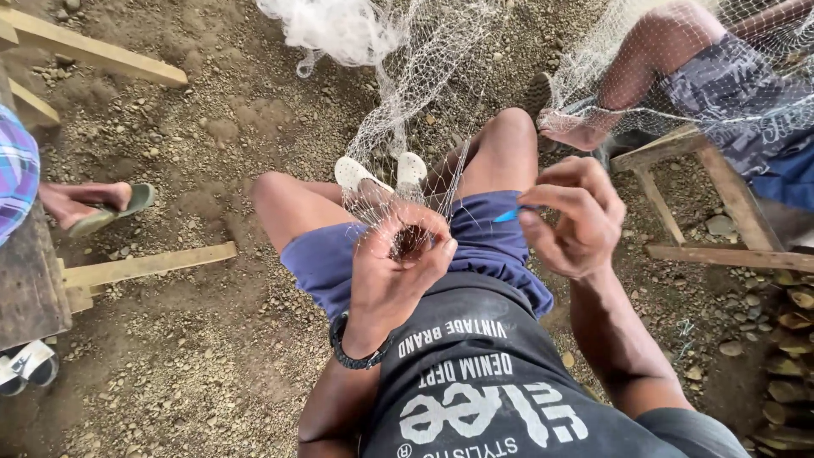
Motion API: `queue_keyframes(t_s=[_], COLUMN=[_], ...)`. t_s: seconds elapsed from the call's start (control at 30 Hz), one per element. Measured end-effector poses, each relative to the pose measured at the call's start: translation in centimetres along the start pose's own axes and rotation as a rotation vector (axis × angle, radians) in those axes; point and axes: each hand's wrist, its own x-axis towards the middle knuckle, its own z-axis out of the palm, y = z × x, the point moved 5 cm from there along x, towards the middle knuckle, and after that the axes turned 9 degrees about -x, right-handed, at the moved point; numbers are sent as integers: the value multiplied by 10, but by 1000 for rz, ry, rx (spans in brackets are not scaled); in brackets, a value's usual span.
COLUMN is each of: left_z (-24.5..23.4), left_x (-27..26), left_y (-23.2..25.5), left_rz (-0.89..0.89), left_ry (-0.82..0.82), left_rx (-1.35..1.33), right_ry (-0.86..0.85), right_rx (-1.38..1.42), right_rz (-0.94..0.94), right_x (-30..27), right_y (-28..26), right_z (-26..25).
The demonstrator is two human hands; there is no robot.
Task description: Repairing a white fishing net using scissors and a small blue tool while sitting outdoors.
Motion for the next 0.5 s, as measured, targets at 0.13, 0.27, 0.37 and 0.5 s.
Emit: queue_keyframes(t_s=[0.13,0.27,0.37,0.5], left_z=[0,1,2,7], left_x=[-1,-9,-11,-7], left_y=[0,-18,-25,-11], left_rz=[-12,-16,-16,-29], left_ry=[-12,9,16,38], left_rx=[1,-5,-25,-15], right_ry=[-18,-43,-57,-86], right_rx=[74,59,66,81], right_rz=[-75,-96,-91,-96], right_x=[27,34,36,41], right_y=[-26,-39,-40,-43], right_z=[20,26,28,32])
